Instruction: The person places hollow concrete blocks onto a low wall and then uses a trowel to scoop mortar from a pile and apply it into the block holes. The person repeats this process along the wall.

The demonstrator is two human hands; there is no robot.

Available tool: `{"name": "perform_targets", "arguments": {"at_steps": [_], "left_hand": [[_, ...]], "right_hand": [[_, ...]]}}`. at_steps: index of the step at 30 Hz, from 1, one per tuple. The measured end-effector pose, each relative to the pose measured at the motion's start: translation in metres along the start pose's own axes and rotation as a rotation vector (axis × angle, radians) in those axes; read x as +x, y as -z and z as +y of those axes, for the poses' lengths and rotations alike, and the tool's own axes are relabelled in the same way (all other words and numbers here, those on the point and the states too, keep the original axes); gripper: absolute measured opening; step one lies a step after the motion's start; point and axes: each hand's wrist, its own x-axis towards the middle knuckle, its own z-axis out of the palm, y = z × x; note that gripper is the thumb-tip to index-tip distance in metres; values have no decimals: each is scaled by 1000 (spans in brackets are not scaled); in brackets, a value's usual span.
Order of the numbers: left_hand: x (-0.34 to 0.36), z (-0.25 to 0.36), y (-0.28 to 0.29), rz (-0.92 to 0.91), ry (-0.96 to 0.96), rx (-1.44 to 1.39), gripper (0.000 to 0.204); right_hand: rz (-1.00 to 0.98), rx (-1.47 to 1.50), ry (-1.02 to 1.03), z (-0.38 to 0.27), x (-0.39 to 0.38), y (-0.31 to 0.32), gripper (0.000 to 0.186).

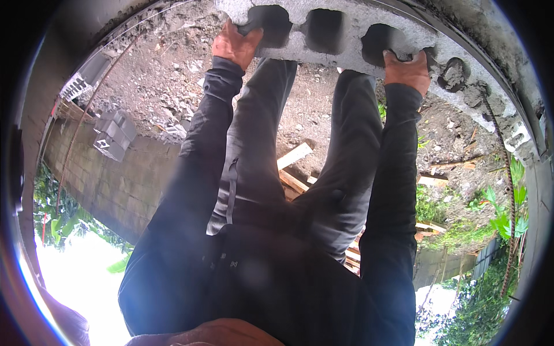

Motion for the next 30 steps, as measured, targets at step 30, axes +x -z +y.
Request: {"name": "perform_targets", "arguments": {"at_steps": [30], "left_hand": [[4, -26, -25, 71, -231, 205, 86]], "right_hand": [[80, 167, 72, 24, -4, -8, 73]]}}
